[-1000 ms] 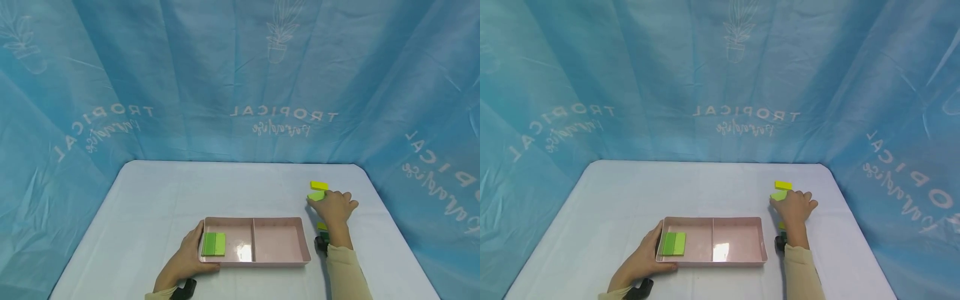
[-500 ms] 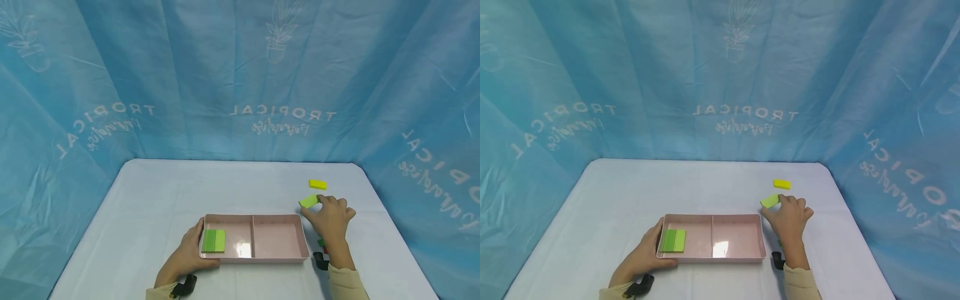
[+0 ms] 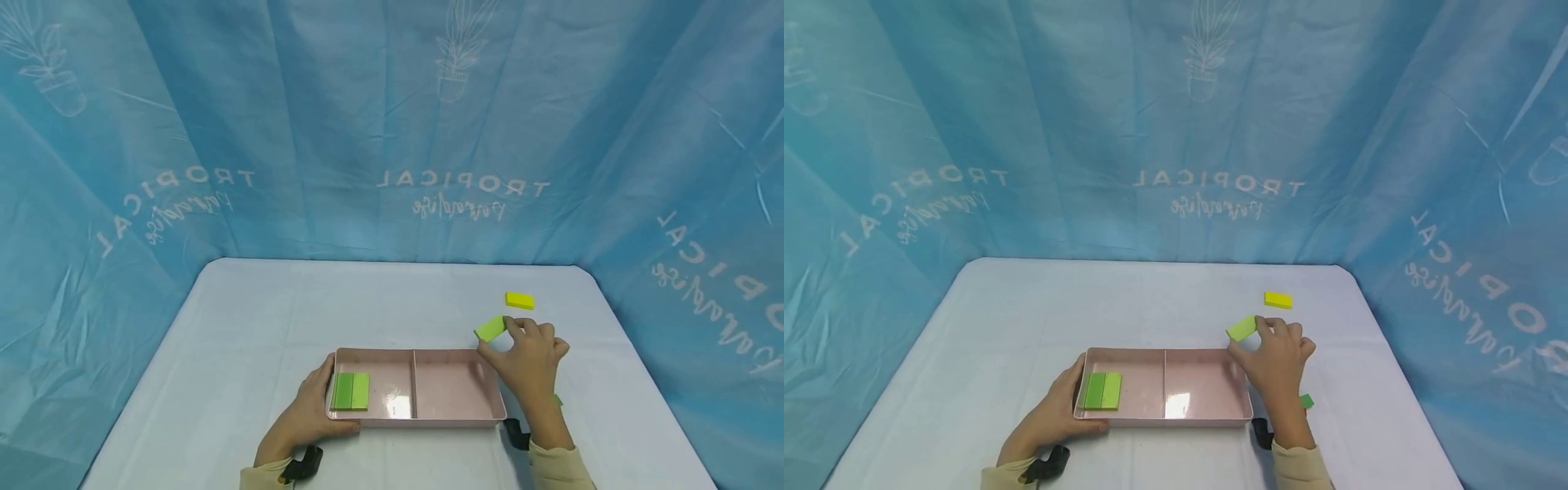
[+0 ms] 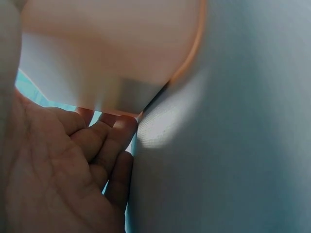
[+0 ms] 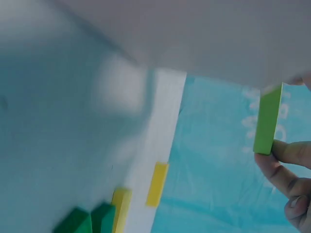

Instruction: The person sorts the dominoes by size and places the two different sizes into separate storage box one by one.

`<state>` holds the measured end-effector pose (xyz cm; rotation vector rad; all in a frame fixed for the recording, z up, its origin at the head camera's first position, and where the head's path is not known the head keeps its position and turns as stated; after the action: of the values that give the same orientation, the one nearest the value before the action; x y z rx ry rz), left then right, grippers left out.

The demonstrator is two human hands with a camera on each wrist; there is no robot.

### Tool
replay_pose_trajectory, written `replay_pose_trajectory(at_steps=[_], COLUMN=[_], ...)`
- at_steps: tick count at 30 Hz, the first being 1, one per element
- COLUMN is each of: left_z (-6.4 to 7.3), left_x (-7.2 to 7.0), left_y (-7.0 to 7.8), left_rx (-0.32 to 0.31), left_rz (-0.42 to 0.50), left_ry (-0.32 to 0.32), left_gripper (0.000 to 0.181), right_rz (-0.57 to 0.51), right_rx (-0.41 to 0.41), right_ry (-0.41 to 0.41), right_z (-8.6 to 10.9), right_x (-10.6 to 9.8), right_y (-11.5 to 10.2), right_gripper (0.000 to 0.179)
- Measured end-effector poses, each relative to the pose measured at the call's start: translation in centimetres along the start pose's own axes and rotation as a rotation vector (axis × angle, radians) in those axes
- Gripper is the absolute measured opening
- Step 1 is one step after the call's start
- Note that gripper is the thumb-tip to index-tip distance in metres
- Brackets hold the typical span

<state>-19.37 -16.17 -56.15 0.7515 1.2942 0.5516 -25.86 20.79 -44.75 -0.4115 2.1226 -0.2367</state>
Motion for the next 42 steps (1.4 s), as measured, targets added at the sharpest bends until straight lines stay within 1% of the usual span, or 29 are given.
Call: replay_pose_trajectory(at_steps=[3, 6, 8, 11, 15, 20, 24, 32, 38, 40, 42], left_z=[0.1, 0.0, 0.0, -0.2, -0.2, -0.3, -0.2, -0.1, -0.3, -0.2, -0.1], left_x=[-0.1, -0.3, -0.4, -0.1, 0.2, 0.0, -0.1, -0.2, 0.1, 0.0, 0.0], left_y=[0.0, 0.0, 0.0, -0.1, -0.1, 0.0, 0.1, 0.3, 0.2, 0.1, 0.0], left_rx=[-0.003, 0.004, 0.009, 0.002, -0.006, 0.001, 0.009, 0.022, 0.031, 0.031, 0.03], left_rz=[0.004, -0.006, -0.006, -0.012, -0.015, -0.009, -0.004, -0.011, -0.003, -0.004, -0.003], left_ry=[-0.001, 0.011, 0.016, -0.006, -0.02, -0.007, -0.001, 0.001, 0.004, 0.008, 0.01], left_gripper=[0.145, 0.145, 0.145, 0.145, 0.146, 0.145, 0.146, 0.145, 0.145, 0.145, 0.144], right_rz=[-0.022, -0.042, -0.051, -0.061, -0.087, -0.102, -0.135, -0.179, -0.113, -0.144, -0.202], right_rx=[-0.088, -0.167, -0.205, -0.243, -0.259, -0.246, -0.238, -0.285, -0.302, -0.32, -0.345], right_ry=[0.026, 0.051, 0.066, 0.074, 0.048, 0.016, -0.007, -0.086, -0.159, -0.173, -0.185], right_z=[0.5, 1.0, 1.3, 1.6, 1.9, 1.9, 2.1, 2.7, 3.3, 3.5, 3.8], right_x=[-0.1, -0.1, -0.1, 0.1, 0.4, 0.6, 0.7, 1.4, 2.3, 2.7, 3.2], right_y=[-1.8, -3.7, -4.7, -5.8, -6.8, -7.9, -8.7, -10.7, -11.9, -12.3, -12.9], right_gripper=[0.066, 0.064, 0.064, 0.061, 0.06, 0.062, 0.062, 0.059, 0.06, 0.059, 0.057])
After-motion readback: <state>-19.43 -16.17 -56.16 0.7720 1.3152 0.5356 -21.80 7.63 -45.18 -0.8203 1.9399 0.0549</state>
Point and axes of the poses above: each hand's wrist, its own z-axis away from the middle knuckle, its own x-axis out of the palm, y = z × x, the point moved 9 cm from there along -z, towards the middle knuckle, and after that the axes turned 2 degrees about -z, right-handed, at the moved point
